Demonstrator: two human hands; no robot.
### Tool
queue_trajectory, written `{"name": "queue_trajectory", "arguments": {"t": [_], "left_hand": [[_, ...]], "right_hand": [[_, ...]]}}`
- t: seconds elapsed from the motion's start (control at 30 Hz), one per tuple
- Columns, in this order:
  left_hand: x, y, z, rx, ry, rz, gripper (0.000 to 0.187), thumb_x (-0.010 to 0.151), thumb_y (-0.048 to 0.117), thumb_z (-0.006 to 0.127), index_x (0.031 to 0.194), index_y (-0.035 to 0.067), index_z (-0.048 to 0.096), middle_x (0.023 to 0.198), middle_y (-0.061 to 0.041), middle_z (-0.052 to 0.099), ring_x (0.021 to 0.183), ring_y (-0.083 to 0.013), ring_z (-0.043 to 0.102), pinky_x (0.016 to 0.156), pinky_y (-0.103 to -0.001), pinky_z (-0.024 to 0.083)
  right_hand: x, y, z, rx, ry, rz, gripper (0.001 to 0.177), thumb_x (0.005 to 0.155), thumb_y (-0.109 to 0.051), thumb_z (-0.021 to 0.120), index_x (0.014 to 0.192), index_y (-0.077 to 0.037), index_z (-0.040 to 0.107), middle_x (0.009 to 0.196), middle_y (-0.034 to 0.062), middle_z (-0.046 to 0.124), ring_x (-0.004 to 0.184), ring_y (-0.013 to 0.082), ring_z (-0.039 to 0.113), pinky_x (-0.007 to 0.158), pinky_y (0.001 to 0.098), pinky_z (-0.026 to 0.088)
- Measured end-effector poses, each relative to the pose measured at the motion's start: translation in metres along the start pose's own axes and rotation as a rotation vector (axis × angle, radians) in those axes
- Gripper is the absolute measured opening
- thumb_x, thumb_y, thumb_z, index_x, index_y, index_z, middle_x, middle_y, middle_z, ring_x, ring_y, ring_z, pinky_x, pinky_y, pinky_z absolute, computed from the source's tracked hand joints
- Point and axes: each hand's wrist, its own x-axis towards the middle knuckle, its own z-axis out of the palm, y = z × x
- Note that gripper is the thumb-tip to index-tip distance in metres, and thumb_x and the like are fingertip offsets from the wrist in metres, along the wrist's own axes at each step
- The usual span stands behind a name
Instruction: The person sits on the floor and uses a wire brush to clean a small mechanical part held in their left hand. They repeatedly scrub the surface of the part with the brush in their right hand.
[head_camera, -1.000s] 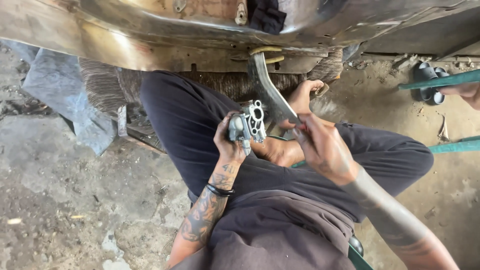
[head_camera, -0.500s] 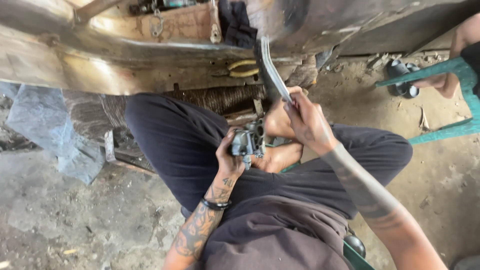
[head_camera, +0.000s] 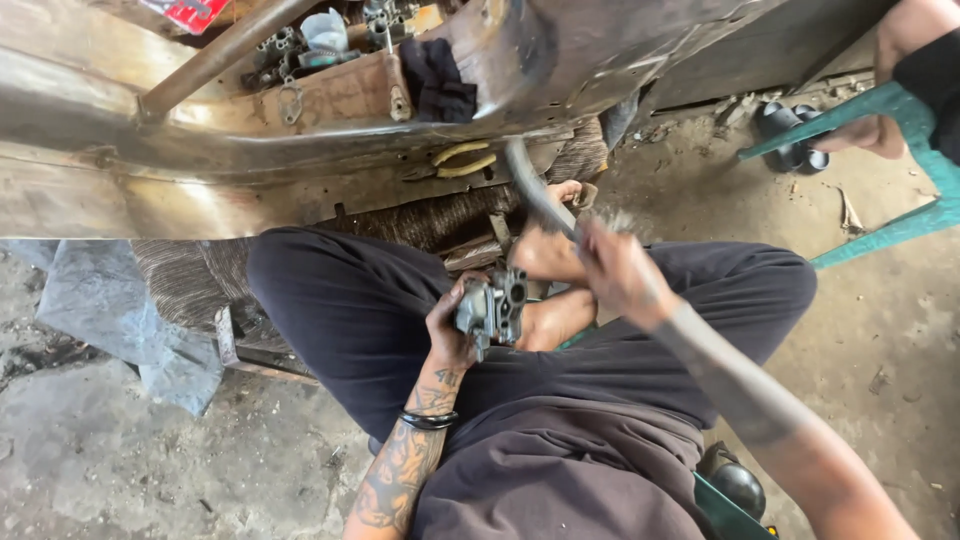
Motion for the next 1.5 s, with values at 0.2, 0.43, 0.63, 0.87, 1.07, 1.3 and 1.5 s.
{"name": "queue_trajectory", "arguments": {"t": [0.2,0.43,0.63,0.87,1.07,1.3,1.5], "left_hand": [[0.0,0.016,-0.003,-0.065,0.131,-0.128,0.038,0.085,0.041,0.068,0.093,0.004,0.068,0.063,-0.02,0.066,0.043,-0.0318,0.064,0.036,-0.039,0.054],[-0.003,0.014,-0.004,-0.087,0.171,-0.212,0.041,0.085,0.038,0.068,0.102,0.0,0.069,0.074,-0.017,0.07,0.058,-0.0268,0.066,0.052,-0.036,0.056],[0.006,0.014,0.001,-0.059,0.121,-0.296,0.045,0.085,0.039,0.067,0.104,-0.001,0.067,0.072,-0.016,0.067,0.06,-0.028,0.062,0.055,-0.036,0.053],[-0.001,0.013,-0.001,-0.066,0.065,-0.292,0.052,0.085,0.042,0.065,0.109,-0.004,0.063,0.075,-0.017,0.066,0.071,-0.0287,0.066,0.067,-0.04,0.058],[0.02,0.003,-0.015,-0.004,0.264,-0.333,0.048,0.08,0.043,0.07,0.107,0.003,0.07,0.077,-0.014,0.07,0.062,-0.0286,0.064,0.054,-0.036,0.054],[0.008,0.016,0.0,0.1,0.38,-0.346,0.04,0.078,0.04,0.072,0.096,0.004,0.074,0.071,-0.013,0.071,0.051,-0.0261,0.065,0.039,-0.036,0.051],[0.024,0.004,-0.031,-0.123,0.411,-0.276,0.014,0.089,0.03,0.067,0.098,0.021,0.072,0.101,-0.001,0.075,0.096,-0.0229,0.072,0.074,-0.038,0.058]], "right_hand": [[-0.006,-0.009,-0.017,0.339,0.162,0.203,0.005,0.097,-0.005,0.06,0.099,-0.007,0.057,0.069,0.0174,0.066,0.067,0.0303,0.071,0.063,0.0364,0.055],[-0.057,0.018,-0.022,0.231,0.071,0.041,0.005,0.084,0.003,0.066,0.086,0.0,0.062,0.067,0.0231,0.067,0.061,0.0439,0.069,0.053,0.0474,0.053],[-0.061,-0.031,-0.049,0.349,-0.041,0.156,0.005,0.091,-0.008,0.064,0.095,-0.008,0.068,0.074,0.012,0.074,0.067,0.0327,0.075,0.06,0.0409,0.058],[-0.069,0.037,-0.022,0.365,0.095,0.37,0.011,0.103,-0.015,0.057,0.11,-0.008,0.062,0.069,0.004,0.069,0.065,0.0196,0.072,0.065,0.0331,0.057],[-0.069,-0.044,-0.03,0.218,-0.269,0.108,0.009,0.092,-0.014,0.063,0.098,-0.007,0.064,0.08,0.0195,0.073,0.072,0.0426,0.074,0.063,0.0523,0.058],[-0.064,0.088,-0.023,0.443,0.154,0.566,0.012,0.101,-0.02,0.06,0.1,-0.01,0.067,0.057,0.0058,0.061,0.045,0.0167,0.061,0.042,0.0295,0.05],[-0.1,0.172,-0.21,0.631,0.83,0.756,0.022,0.096,-0.018,0.049,0.086,-0.009,0.065,0.061,0.0056,0.055,0.048,0.0163,0.053,0.038,0.0269,0.036]]}}
